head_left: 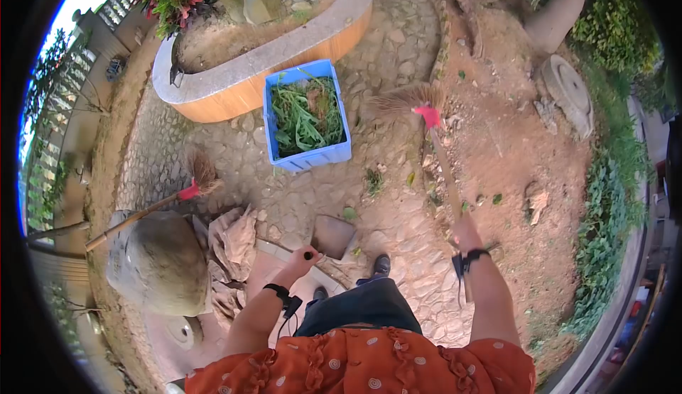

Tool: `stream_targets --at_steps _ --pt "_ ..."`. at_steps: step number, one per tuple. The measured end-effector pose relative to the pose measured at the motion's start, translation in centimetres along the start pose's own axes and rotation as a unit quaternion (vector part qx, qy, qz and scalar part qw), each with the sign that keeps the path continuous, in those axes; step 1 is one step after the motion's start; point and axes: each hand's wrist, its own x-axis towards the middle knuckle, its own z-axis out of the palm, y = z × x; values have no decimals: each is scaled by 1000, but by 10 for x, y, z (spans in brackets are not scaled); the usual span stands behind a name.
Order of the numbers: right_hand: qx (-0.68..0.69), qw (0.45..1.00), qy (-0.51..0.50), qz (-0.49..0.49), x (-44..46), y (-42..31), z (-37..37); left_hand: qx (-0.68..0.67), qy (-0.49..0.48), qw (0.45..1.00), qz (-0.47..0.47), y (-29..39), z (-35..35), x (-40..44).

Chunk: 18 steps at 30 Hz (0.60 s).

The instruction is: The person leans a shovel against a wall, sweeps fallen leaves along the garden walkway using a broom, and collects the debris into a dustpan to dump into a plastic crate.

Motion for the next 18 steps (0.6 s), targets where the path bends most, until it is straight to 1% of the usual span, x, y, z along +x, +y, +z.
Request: stream_targets --at_steps 2,3,5,6,8,9,10,11,12,13,14,15,16,18 --pt "-34 999 30 -15 62 11 30 -14 12 1000 16 -16 23 20" --pt "-30 999 22 -7 62 23 35 -7 5 1000 10 -10 26 23" --pt "-93 990 36 -99 46 54 40 3 2 1000 5 7 32 30" --pt "-110 986 21 -120 38 89 45 -2 -9 1000 -1 7 34 36" --pt "-188 980 -39 -43 -19 113 26 -27 -18 999 -13 -8 40 52" --pt "-218 972 -66 -57 -46 135 26 -50 -24 998 -23 -13 40 54" --pt "-214 971 -100 -22 -86 139 17 -32 -19 999 -21 -4 36 52" --pt "-214 968 -129 -10 -115 152 20 -34 -23 999 -17 -7 37 55" --pt "-210 968 -137 26 -143 169 33 -25 -15 1000 3 -16 39 60" --pt "-188 967 -166 44 -175 180 40 -17 -7 1000 24 -23 40 63" --pt "-162 972 -162 62 -213 174 42 -18 -11 999 30 -19 38 61" --pt "-162 966 -187 74 -240 171 47 -5 -15 1000 0 -12 35 57" --pt "-136 970 -181 89 -267 173 56 8 -18 999 -30 -7 31 53" --pt "-17 978 -173 117 -313 183 72 3 -30 999 -17 -7 23 52"
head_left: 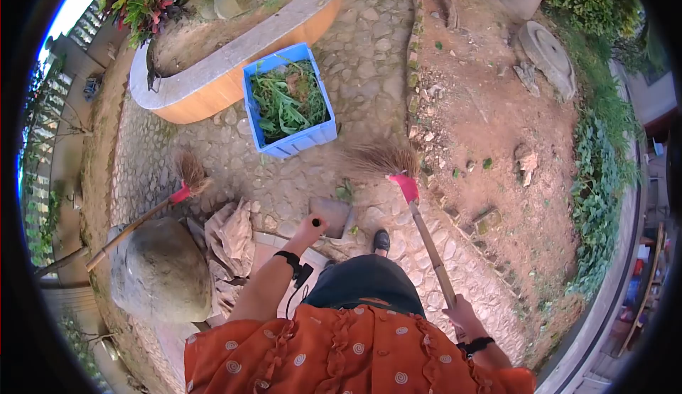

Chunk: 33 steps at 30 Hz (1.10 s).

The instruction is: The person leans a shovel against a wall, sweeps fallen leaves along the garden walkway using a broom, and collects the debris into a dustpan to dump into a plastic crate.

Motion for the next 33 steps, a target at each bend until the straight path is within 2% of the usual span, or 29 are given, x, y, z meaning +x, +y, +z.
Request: stream_targets --at_steps 2,4,5,7,11,13,15,17,19,20,22,23,25,28,29,30,33 --pt "53 999 -4 4 -36 -4 29 -3 -13 1000 5 -13 -6 -5" --pt "241 969 -18 53 -55 -12 59 -9 -19 997 77 -24 -13 -1" --pt "243 968 -13 56 -56 -16 73 -11 -24 996 81 -21 -19 -2" --pt "360 931 -47 39 -40 -24 96 36 -56 996 67 -15 -31 -5" --pt "257 964 -49 46 -36 -39 149 37 -91 991 95 -8 -40 -7" --pt "279 954 -99 55 -47 -23 193 71 -120 982 126 -7 -36 -7" --pt "100 989 -103 33 -98 -27 203 84 -112 981 134 -2 -33 -11" --pt "40 990 -128 43 -127 3 220 97 -108 979 142 -2 -31 -12" --pt "77 987 -136 41 -146 63 249 91 -91 983 130 -3 -29 -8" --pt "80 987 -136 43 -160 75 250 86 -64 980 168 -22 -23 5" --pt "194 973 -112 57 -199 93 246 75 -65 985 144 -20 -31 3" --pt "192 973 -113 60 -209 97 246 63 -61 989 118 -23 -33 1" --pt "254 965 -50 33 -222 102 243 63 -41 986 146 -44 -36 6" --pt "227 971 -54 51 -215 21 168 49 -28 990 133 -49 -53 -6" --pt "321 945 -52 40 -183 38 174 51 -25 989 134 -50 -55 -12" --pt "231 971 -33 56 -168 2 145 56 -38 991 118 -52 -56 -16" --pt "199 979 36 -4 -76 -51 103 79 -40 992 85 -52 -50 -35"
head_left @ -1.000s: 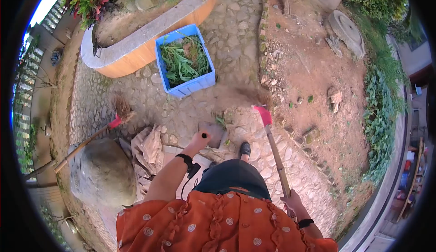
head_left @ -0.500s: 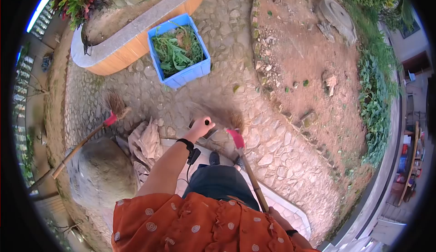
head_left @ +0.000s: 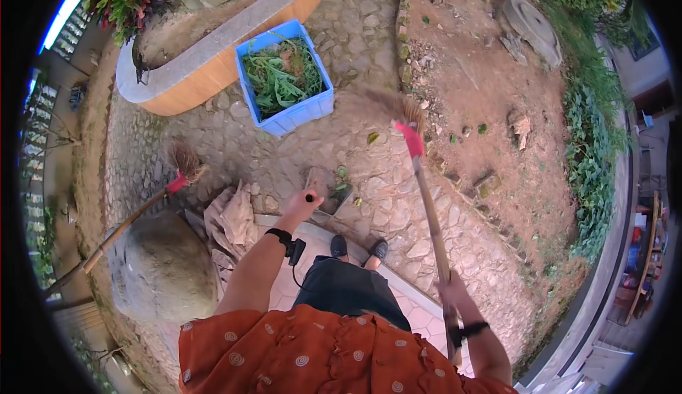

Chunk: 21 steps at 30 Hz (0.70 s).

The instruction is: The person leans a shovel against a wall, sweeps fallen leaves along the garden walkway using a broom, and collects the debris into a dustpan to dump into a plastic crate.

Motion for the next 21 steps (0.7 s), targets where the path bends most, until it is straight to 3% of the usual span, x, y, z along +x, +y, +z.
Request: stream_targets --at_steps 3,5,7,8,10,15,20,21 --pt "-28 996 42 -80 98 -67 -10 -13 7 1000 23 -2 17 -9" --pt "-43 995 42 -80 137 -118 -13 -19 8 1000 21 -11 24 -3" --pt "-150 981 83 -94 195 -118 -3 -24 5 1000 20 -12 25 -2" --pt "-145 982 77 -90 193 -110 -3 -35 -1 999 22 -10 21 -1" --pt "-264 953 77 -127 179 -93 -10 -44 -10 999 24 -8 13 -4" --pt "-357 934 10 -17 91 3 -58 -26 2 999 25 5 9 -9" --pt "-268 963 26 -28 -11 67 -91 -37 15 999 32 5 17 -10" --pt "-162 987 -2 21 -24 73 -85 -27 13 999 20 6 17 -8"
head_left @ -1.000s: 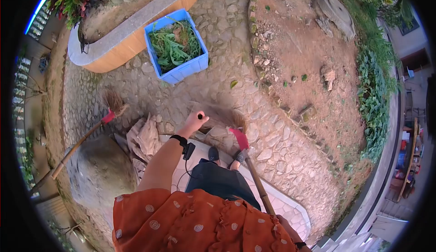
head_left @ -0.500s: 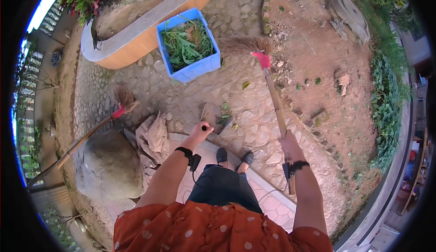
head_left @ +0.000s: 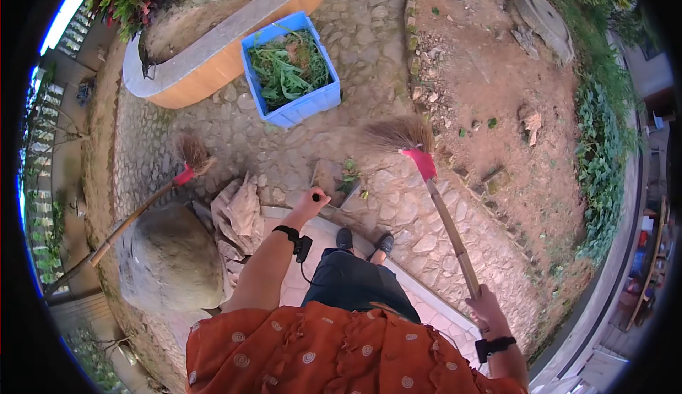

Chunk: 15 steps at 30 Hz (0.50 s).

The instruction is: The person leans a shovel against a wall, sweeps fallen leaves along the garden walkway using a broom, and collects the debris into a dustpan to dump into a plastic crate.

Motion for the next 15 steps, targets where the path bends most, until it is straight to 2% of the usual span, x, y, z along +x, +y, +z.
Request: stream_targets --at_steps 1,5,9,11,12,13,15 --pt "108 993 -37 42 -10 -6 6 0 -1 1000 2 4 -2 1" --pt "308 945 -87 73 16 -37 61 2 -39 999 -21 10 -10 9" --pt "236 960 -128 76 27 -29 125 27 -63 998 1 25 -10 18" --pt "159 973 -149 68 -6 -35 131 24 -60 998 15 16 -2 32" --pt "70 985 -153 35 -24 -36 129 15 -50 998 29 10 4 37" --pt "42 983 -175 25 -35 -26 133 13 -53 998 32 14 4 39" --pt "-18 988 -150 -32 -39 29 169 15 -38 999 -13 28 1 40"
